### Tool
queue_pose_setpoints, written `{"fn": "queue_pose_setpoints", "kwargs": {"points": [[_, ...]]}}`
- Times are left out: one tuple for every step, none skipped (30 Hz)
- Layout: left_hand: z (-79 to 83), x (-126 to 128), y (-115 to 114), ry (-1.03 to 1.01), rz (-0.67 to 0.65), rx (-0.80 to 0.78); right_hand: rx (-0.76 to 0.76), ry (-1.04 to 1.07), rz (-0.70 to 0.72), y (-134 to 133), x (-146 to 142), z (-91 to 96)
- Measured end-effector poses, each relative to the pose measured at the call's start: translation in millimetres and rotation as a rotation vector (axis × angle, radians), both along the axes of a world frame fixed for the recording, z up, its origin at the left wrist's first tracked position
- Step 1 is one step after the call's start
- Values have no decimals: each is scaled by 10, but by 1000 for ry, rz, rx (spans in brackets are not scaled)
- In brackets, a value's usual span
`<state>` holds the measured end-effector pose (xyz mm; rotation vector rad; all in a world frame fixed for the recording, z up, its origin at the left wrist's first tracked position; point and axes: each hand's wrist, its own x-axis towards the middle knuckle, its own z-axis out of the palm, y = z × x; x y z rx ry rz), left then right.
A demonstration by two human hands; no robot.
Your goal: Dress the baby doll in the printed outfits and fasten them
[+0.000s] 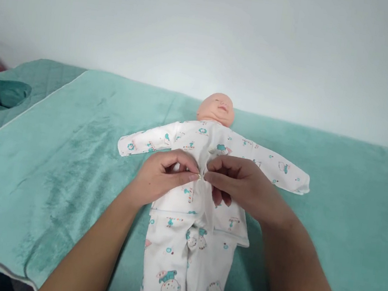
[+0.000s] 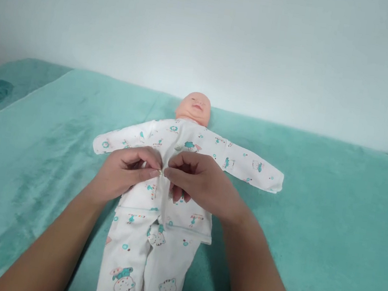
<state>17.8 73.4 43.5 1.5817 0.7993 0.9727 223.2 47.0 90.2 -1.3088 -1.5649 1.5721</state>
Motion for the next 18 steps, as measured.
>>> {"fn": "queue_pose_setpoints", "kwargs": {"points": [[-2, 4, -2, 0, 5, 0, -2, 8, 3, 5, -7, -12], [-5, 7, -4, -1, 10, 0, -1, 19, 6, 9, -10, -21], [-8, 9, -6, 0, 16, 0, 0, 27, 11, 13, -8, -26], [-10, 11, -7, 0, 21, -2, -2, 33, 16, 15, -4, -28], [-12, 14, -8, -5, 26, -3, -6, 36, 19, 17, 0, -28], [-12, 16, -10, -14, 29, -4, -11, 38, 22, 18, 5, -25], [-11, 19, -11, -29, 29, -7, -17, 37, 24, 19, 8, -21], [-9, 22, -11, -44, 28, -9, -23, 35, 23, 19, 9, -17], [-7, 24, -12, -57, 24, -10, -28, 33, 23, 20, 10, -12], [-4, 26, -13, -65, 20, -11, -31, 30, 23, 22, 11, -8], [-1, 27, -14, -68, 16, -10, -32, 30, 26, 25, 13, -5], [0, 29, -15, -69, 11, -9, -31, 34, 33, 28, 15, -4], [0, 30, -16, -71, 8, -10, -30, 40, 41, 32, 19, -5], [-2, 31, -17, -73, 8, -12, -29, 47, 51, 36, 24, -8], [-6, 32, -17, -74, 12, -17, -28, 52, 59, 39, 30, -13], [-12, 33, -17, -74, 17, -23, -25, 55, 63, 42, 37, -18], [-18, 34, -16, -73, 24, -30, -22, 55, 63, 44, 43, -24], [-25, 35, -15, -71, 30, -36, -19, 52, 61, 45, 48, -30]]}}
